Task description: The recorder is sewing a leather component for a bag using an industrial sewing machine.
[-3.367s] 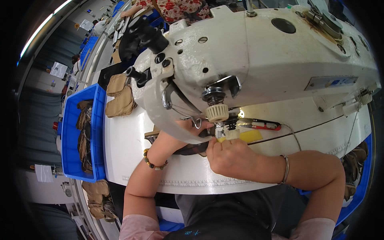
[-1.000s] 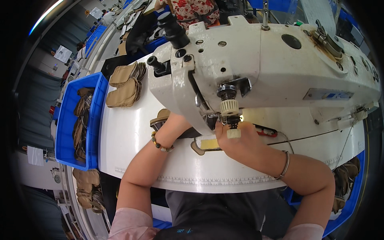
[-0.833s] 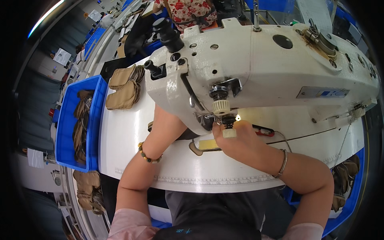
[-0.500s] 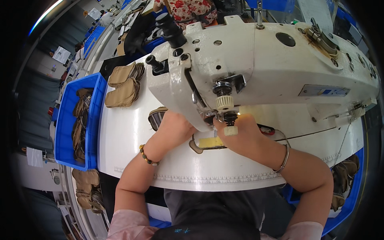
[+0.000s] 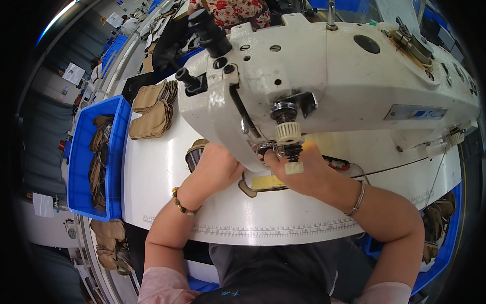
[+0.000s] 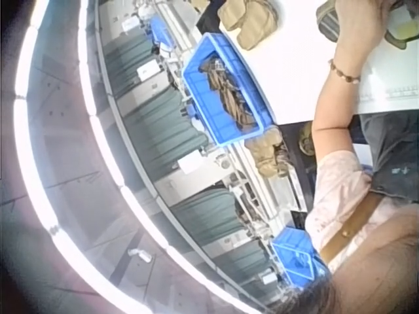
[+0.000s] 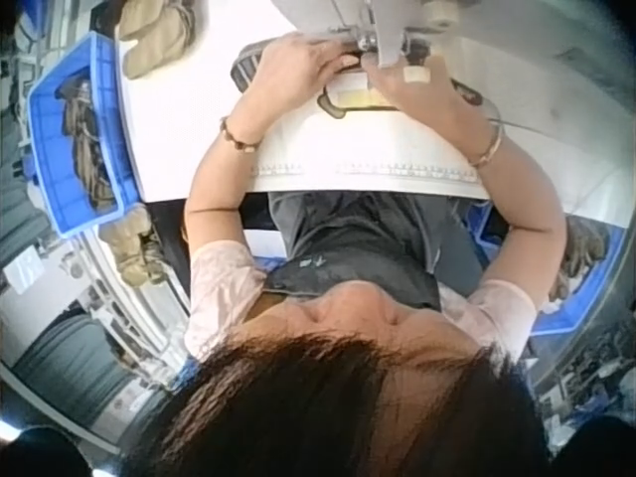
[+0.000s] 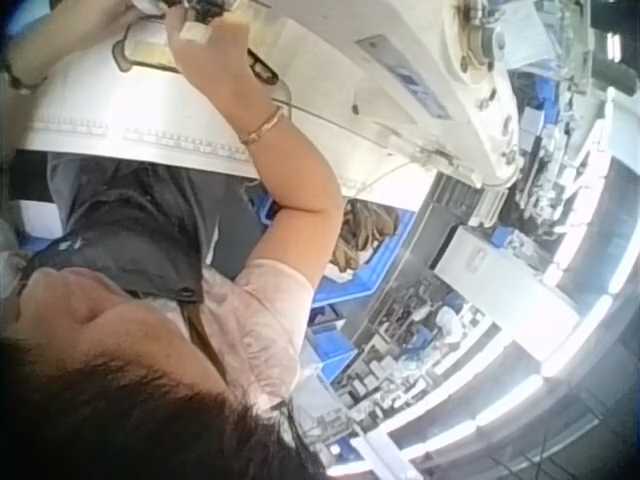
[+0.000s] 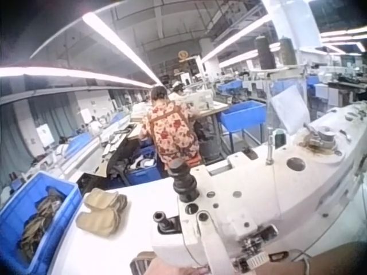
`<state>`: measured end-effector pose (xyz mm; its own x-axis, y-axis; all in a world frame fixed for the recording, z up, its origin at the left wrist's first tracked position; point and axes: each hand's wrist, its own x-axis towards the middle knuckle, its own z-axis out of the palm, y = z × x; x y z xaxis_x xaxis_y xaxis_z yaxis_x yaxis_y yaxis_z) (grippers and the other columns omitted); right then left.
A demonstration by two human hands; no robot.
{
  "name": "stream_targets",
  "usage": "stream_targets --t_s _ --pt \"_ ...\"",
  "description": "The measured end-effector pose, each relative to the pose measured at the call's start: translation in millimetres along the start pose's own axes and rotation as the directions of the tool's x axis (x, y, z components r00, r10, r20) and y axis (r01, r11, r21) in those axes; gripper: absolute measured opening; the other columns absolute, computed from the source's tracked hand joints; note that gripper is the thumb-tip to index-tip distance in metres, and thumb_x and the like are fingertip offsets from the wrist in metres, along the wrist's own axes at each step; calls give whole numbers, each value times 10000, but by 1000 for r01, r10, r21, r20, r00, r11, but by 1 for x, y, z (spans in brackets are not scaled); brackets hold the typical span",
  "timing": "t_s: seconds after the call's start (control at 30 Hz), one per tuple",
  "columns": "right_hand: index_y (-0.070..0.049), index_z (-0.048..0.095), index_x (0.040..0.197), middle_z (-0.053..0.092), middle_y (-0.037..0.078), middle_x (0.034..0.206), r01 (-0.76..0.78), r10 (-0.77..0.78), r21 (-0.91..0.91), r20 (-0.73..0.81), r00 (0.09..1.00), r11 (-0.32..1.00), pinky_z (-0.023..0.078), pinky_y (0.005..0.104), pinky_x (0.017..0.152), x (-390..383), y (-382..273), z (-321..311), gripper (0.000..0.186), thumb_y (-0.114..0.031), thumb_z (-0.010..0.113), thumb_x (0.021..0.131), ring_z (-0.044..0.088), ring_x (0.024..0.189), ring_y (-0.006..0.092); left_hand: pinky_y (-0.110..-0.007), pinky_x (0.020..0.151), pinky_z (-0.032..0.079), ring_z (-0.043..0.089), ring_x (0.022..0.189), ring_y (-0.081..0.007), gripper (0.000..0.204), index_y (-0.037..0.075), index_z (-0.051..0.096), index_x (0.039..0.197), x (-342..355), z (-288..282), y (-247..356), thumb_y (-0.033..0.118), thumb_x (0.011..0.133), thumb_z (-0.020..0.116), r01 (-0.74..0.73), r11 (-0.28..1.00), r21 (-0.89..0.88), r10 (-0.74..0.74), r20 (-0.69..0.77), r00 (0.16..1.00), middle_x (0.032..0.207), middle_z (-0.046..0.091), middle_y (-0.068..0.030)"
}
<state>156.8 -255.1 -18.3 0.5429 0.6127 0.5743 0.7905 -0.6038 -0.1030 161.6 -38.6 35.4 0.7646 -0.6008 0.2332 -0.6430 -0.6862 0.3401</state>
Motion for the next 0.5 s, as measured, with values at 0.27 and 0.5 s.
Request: stream_targets --t_s 0.27,0.5 --pt "39 703 1005 637 51 687 211 -140 -267 262 955 940 422 294 432 -1 -27 -29 298 -89 640 744 608 576 144 -383 744 532 652 898 -292 270 115 759 1027 0 2 -14 234 785 772 -151 988 -7 150 -85 985 938 698 -67" --pt "62 701 1077 655 65 703 227 -144 -284 284 948 931 429 311 463 -6 -27 -28 420 -102 654 694 610 572 160 -391 717 528 648 813 -289 259 117 755 991 5 6 -12 250 770 781 -64 998 -26 63 -42 997 855 693 -76"
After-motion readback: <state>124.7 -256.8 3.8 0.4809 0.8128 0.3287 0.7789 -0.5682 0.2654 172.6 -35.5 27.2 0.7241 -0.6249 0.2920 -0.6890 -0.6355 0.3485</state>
